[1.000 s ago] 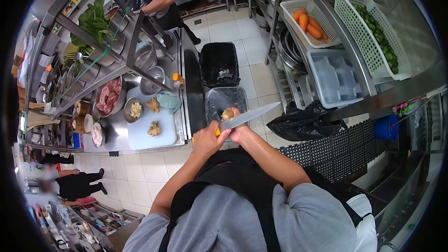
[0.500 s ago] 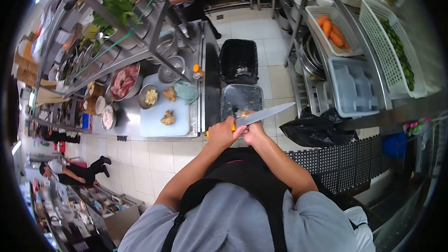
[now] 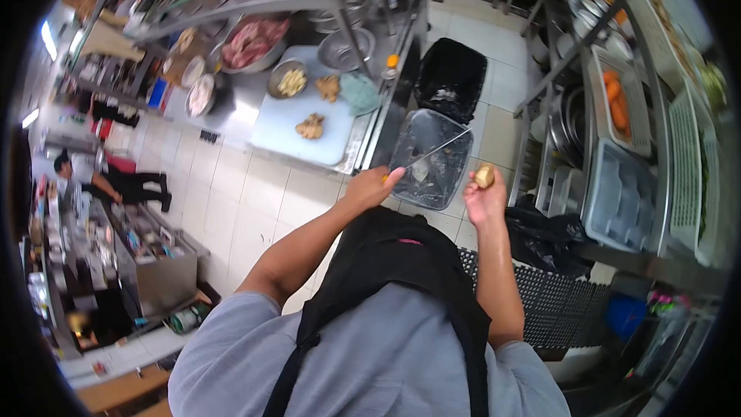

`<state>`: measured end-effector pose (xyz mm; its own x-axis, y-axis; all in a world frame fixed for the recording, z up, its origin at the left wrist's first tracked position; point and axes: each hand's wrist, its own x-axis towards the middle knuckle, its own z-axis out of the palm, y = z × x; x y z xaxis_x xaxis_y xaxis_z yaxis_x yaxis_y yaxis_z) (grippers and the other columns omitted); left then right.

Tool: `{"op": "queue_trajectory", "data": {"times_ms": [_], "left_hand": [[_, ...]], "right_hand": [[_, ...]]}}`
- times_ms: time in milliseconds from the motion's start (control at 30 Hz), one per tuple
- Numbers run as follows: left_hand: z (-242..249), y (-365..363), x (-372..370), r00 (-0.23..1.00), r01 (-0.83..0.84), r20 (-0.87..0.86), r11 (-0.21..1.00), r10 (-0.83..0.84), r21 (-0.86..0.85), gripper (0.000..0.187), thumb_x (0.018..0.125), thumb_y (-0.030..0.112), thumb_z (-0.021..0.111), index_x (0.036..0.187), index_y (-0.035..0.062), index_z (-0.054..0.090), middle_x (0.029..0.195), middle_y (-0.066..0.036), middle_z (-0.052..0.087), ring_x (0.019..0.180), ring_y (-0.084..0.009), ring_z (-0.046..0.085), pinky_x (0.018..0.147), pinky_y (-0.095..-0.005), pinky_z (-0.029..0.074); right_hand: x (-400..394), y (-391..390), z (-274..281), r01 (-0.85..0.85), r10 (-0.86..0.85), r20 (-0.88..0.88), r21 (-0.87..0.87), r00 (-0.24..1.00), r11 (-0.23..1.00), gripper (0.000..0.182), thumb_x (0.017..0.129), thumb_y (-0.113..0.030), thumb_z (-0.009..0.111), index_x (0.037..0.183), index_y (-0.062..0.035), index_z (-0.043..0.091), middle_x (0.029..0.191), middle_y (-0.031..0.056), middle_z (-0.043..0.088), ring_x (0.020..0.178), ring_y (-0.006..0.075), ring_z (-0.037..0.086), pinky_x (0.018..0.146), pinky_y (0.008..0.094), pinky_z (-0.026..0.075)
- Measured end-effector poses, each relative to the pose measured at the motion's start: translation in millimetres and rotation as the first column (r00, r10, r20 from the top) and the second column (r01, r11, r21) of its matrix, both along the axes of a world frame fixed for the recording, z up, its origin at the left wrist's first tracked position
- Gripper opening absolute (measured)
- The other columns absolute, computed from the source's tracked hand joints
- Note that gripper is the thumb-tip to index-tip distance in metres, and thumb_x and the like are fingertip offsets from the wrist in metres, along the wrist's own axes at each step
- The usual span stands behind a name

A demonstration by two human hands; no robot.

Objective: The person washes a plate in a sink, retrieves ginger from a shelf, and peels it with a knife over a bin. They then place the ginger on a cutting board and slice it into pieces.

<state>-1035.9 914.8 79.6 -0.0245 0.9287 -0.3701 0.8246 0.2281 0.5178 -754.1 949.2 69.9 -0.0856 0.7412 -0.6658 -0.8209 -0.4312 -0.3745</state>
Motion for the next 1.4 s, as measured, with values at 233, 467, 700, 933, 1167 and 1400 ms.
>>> {"op": "queue_trajectory", "data": {"times_ms": [233,467,700,933,1167,1400], "left_hand": [[9,1,15,0.973,-0.073,0.220,0.997,0.067,0.021,0.073,0.095,0.070,0.036,0.093,0.0036,0.066,0.093,-0.024,0.070,0.097,-0.0435,0.065,0.086,-0.0500,0.050],[20,-6,14,0.959,-0.112,0.261,0.994,0.110,-0.008,0.074,0.096,0.068,0.034,0.099,0.0029,0.068,0.101,-0.026,0.069,0.103,-0.0434,0.064,0.089,-0.0524,0.048],[20,-9,20,0.937,-0.195,0.330,0.957,0.117,0.216,0.057,0.096,0.060,0.044,0.089,0.0062,0.063,0.079,-0.025,0.067,0.084,-0.0473,0.065,0.072,-0.0564,0.049],[58,-11,33,0.994,0.049,0.075,0.916,-0.085,0.399,0.049,0.093,0.057,0.054,0.088,0.0086,0.057,0.069,-0.020,0.065,0.069,-0.0445,0.065,0.060,-0.0551,0.048],[57,-2,46,0.989,0.127,0.021,0.907,-0.148,0.400,0.052,0.091,0.060,0.055,0.088,0.0086,0.058,0.069,-0.021,0.066,0.068,-0.0444,0.066,0.058,-0.0558,0.049],[27,11,37,0.990,0.137,-0.081,0.921,-0.115,0.365,0.061,0.089,0.068,0.051,0.089,0.0082,0.061,0.068,-0.021,0.067,0.067,-0.0426,0.068,0.058,-0.0543,0.051]], "right_hand": [[-17,-10,-14,-0.230,0.227,-0.074,-0.036,0.971,0.973,0.032,0.099,-0.040,0.050,0.102,-0.0084,0.055,0.079,0.0116,0.056,0.055,0.0146,0.047,0.053,0.0265,0.044],[-53,16,3,-0.302,0.304,0.018,-0.068,0.953,0.951,0.038,0.098,-0.046,0.050,0.097,-0.0073,0.052,0.074,0.0086,0.056,0.052,0.0134,0.048,0.048,0.0269,0.043],[-88,23,1,-0.240,0.239,0.068,0.012,0.969,0.971,0.045,0.098,-0.056,0.048,0.096,-0.0106,0.051,0.075,0.0052,0.054,0.051,0.0126,0.046,0.045,0.0273,0.039],[-105,14,1,-0.172,0.165,0.134,0.041,0.977,0.984,0.044,0.100,-0.053,0.048,0.101,-0.0100,0.055,0.080,0.0050,0.056,0.068,0.0177,0.057,0.059,0.0332,0.050],[-104,5,-6,-0.134,0.122,0.136,0.080,0.983,0.988,0.048,0.101,-0.053,0.045,0.101,-0.0056,0.056,0.086,0.0094,0.059,0.079,0.0230,0.060,0.076,0.0401,0.054],[-84,0,20,-0.162,0.137,0.211,0.105,0.968,0.981,0.033,0.105,-0.038,0.037,0.096,-0.0099,0.051,0.077,0.0035,0.052,0.057,0.0130,0.048,0.048,0.0294,0.040]]}}
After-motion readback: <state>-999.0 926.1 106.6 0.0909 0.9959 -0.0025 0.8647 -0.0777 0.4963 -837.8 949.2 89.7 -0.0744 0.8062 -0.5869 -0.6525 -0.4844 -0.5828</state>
